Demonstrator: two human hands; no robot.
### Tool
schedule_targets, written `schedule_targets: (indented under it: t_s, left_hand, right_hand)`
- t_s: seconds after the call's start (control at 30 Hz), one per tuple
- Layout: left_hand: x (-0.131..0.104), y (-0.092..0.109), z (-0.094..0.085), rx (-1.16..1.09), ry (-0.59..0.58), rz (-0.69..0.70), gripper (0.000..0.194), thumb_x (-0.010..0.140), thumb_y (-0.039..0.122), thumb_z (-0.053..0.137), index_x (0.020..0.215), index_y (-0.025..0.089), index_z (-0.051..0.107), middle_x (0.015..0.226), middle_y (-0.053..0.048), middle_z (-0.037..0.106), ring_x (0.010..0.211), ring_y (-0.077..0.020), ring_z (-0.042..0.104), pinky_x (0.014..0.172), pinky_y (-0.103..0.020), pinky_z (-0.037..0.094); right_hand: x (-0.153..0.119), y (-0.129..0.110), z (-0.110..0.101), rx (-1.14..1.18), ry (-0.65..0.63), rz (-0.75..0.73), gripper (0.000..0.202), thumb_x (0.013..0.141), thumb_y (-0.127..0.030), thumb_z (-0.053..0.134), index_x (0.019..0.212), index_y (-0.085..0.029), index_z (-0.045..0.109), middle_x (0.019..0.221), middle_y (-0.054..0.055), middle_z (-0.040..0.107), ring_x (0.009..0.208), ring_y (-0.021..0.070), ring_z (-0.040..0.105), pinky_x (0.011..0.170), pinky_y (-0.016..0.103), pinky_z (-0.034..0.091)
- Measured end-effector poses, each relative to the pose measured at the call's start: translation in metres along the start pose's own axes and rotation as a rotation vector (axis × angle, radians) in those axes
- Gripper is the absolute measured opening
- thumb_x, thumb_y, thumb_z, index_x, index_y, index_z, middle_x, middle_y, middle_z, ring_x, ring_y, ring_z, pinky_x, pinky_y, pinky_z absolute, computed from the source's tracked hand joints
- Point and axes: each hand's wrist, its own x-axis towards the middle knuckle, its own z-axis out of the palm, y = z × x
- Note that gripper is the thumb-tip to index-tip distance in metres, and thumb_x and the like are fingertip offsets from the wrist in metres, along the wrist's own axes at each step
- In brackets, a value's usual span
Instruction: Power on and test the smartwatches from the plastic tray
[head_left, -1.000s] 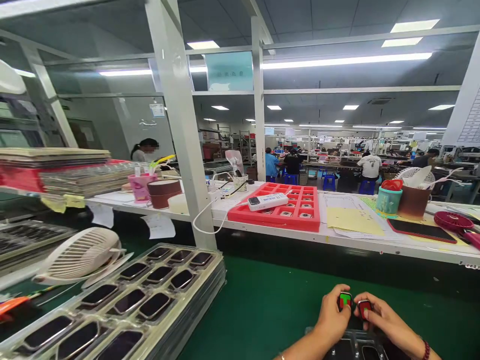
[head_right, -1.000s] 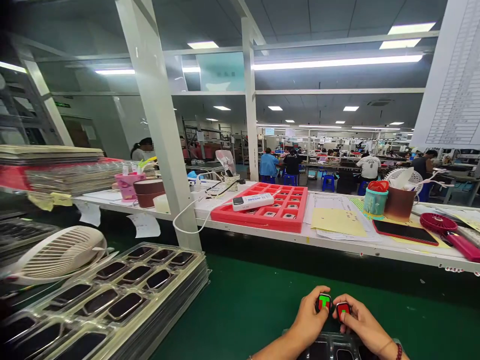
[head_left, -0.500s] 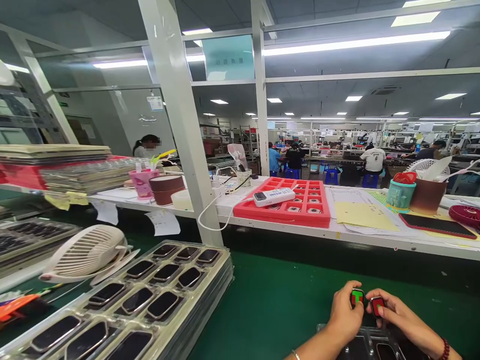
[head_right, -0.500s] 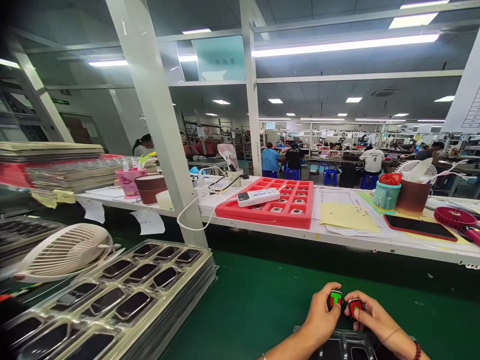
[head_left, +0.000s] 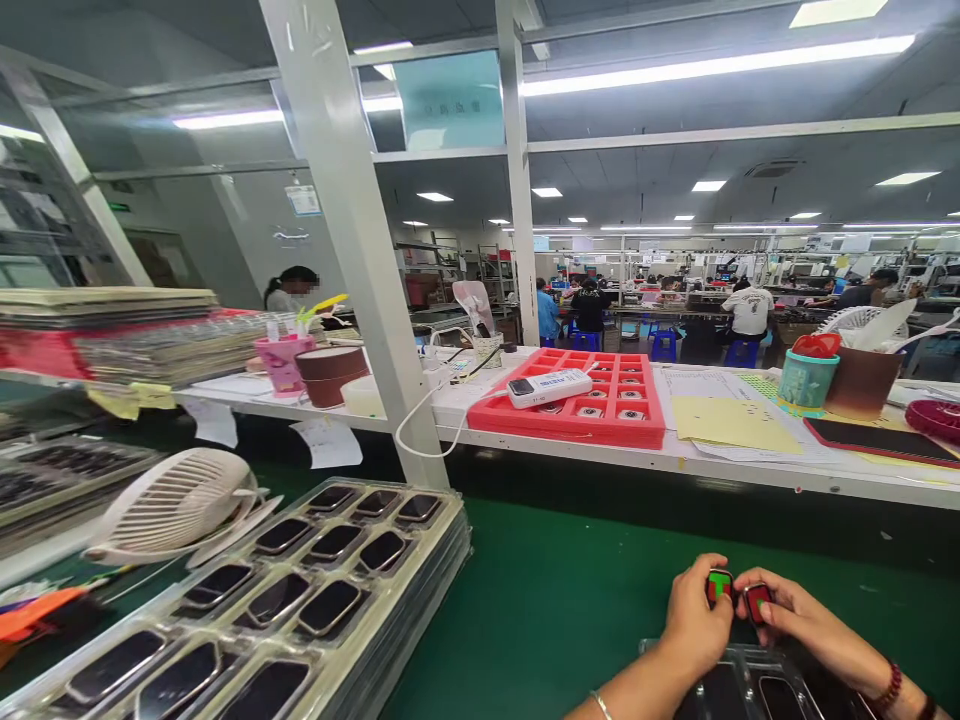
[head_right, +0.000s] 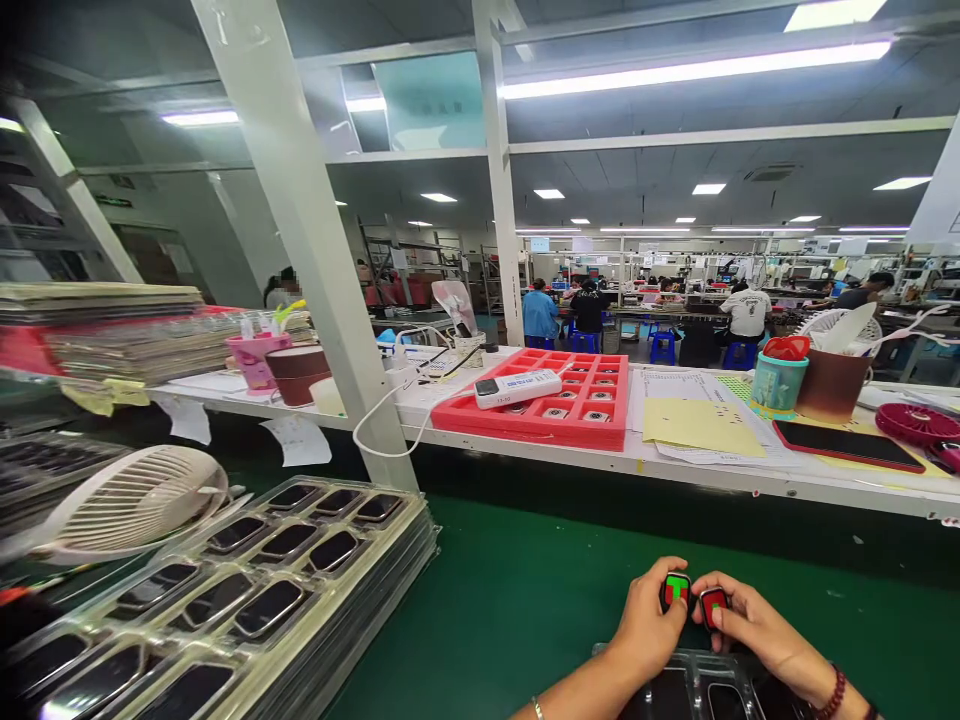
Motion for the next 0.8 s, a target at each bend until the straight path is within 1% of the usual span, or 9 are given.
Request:
schedule_targets:
  t_s: [0.17, 0.3, 0.47, 0.6, 0.8]
  left_hand:
    - [0.001, -0.004, 0.001, 0.030, 0.019, 0.032, 0.045, 0.069, 0.010, 0.049, 0.112, 0.021, 0.061, 0.094, -0.005, 0.066, 0.089, -0.0189, 0.058, 0.084, -0.032, 0.044]
    - [0.003, -0.005, 0.000, 0.043, 0.001, 0.051, 0.044, 0.070, 0.010, 0.050, 0.111, 0.020, 0.060, 0.092, -0.004, 0.066, 0.086, -0.0182, 0.058, 0.082, -0.031, 0.044]
    - [0.006, -0.004, 0.000, 0.020, 0.028, 0.041, 0.043, 0.070, 0.009, 0.049, 0.111, 0.018, 0.058, 0.090, -0.004, 0.066, 0.076, -0.0150, 0.058, 0.075, -0.028, 0.045]
    - [0.008, -0.006, 0.001, 0.008, 0.063, 0.043, 0.045, 0.070, 0.007, 0.049, 0.113, 0.018, 0.057, 0.093, -0.004, 0.066, 0.078, -0.0149, 0.058, 0.075, -0.028, 0.044]
    - [0.013, -0.015, 0.003, 0.010, 0.068, 0.074, 0.046, 0.070, 0.007, 0.051, 0.114, 0.019, 0.056, 0.092, -0.003, 0.065, 0.072, -0.0131, 0.057, 0.069, -0.025, 0.045]
  right_hand:
    - [0.001, 0.000, -0.001, 0.019, -0.036, -0.035, 0.031, 0.083, -0.043, 0.060, 0.104, -0.021, 0.057, 0.089, 0.004, 0.061, 0.065, 0.0117, 0.053, 0.061, 0.026, 0.043]
    - [0.003, -0.003, -0.001, 0.034, -0.038, -0.025, 0.027, 0.084, -0.039, 0.060, 0.103, -0.020, 0.057, 0.088, 0.003, 0.061, 0.062, 0.0101, 0.053, 0.060, 0.025, 0.043]
    - [0.005, -0.002, -0.005, 0.040, -0.008, -0.028, 0.030, 0.082, -0.036, 0.061, 0.106, -0.019, 0.055, 0.093, 0.005, 0.062, 0.066, 0.0115, 0.056, 0.058, 0.025, 0.043]
    - [0.006, 0.000, -0.007, 0.036, 0.021, -0.046, 0.030, 0.081, -0.030, 0.061, 0.108, -0.019, 0.054, 0.098, 0.006, 0.063, 0.071, 0.0131, 0.058, 0.060, 0.026, 0.045]
    - [0.007, -0.001, -0.008, 0.068, 0.107, -0.057, 0.036, 0.073, -0.022, 0.060, 0.108, -0.019, 0.051, 0.104, 0.008, 0.063, 0.075, 0.0146, 0.061, 0.061, 0.027, 0.048]
